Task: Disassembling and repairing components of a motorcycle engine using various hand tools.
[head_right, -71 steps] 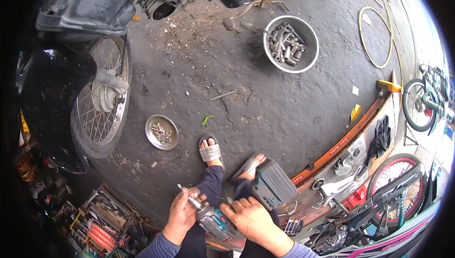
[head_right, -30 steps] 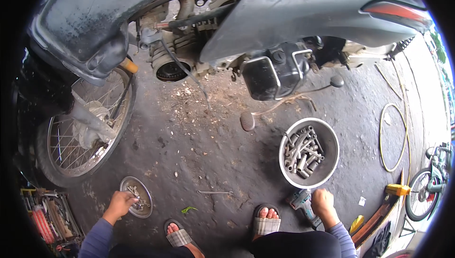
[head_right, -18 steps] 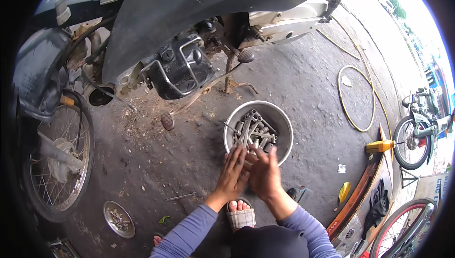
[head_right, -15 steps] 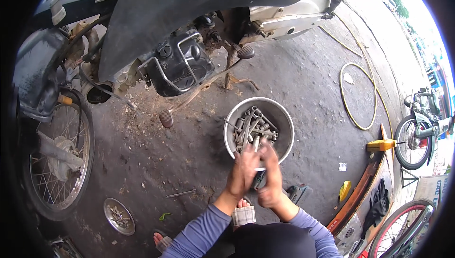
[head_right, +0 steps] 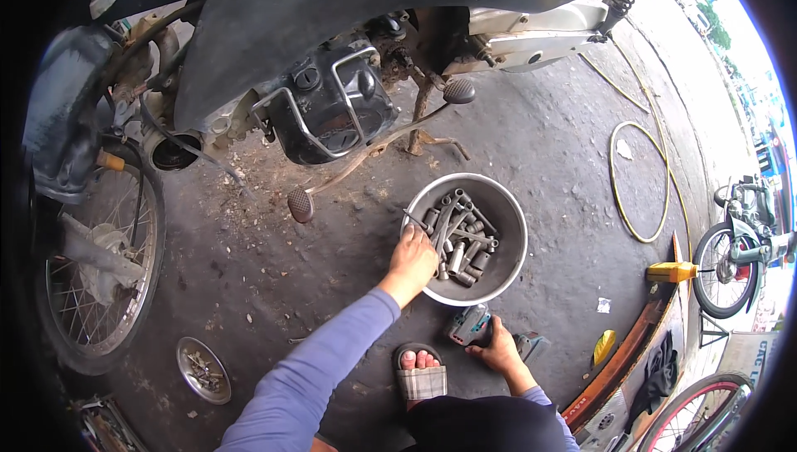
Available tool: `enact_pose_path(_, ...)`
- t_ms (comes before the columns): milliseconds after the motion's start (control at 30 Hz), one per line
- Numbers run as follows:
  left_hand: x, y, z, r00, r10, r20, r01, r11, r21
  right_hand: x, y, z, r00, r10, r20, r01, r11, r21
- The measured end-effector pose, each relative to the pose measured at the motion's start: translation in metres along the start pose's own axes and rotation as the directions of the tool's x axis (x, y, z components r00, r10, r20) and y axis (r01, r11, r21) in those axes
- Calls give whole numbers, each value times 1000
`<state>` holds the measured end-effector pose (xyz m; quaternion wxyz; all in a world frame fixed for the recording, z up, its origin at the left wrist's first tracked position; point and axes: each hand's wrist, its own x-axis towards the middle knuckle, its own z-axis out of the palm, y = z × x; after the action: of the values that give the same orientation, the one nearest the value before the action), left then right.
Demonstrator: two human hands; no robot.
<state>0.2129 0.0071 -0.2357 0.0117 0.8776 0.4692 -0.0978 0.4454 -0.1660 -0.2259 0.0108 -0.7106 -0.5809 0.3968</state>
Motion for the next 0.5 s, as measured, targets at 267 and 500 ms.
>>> enact_pose_path(267, 35, -7, 29, 995, 83, -62, -84, 996, -3, 12, 3, -6, 988, 146, 58, -141, 987, -83)
enact_pose_path(500, 50, -14, 8, 988, 134, 75, -142, 983, 113, 9, 5, -26, 990, 137, 24, -134, 986, -95)
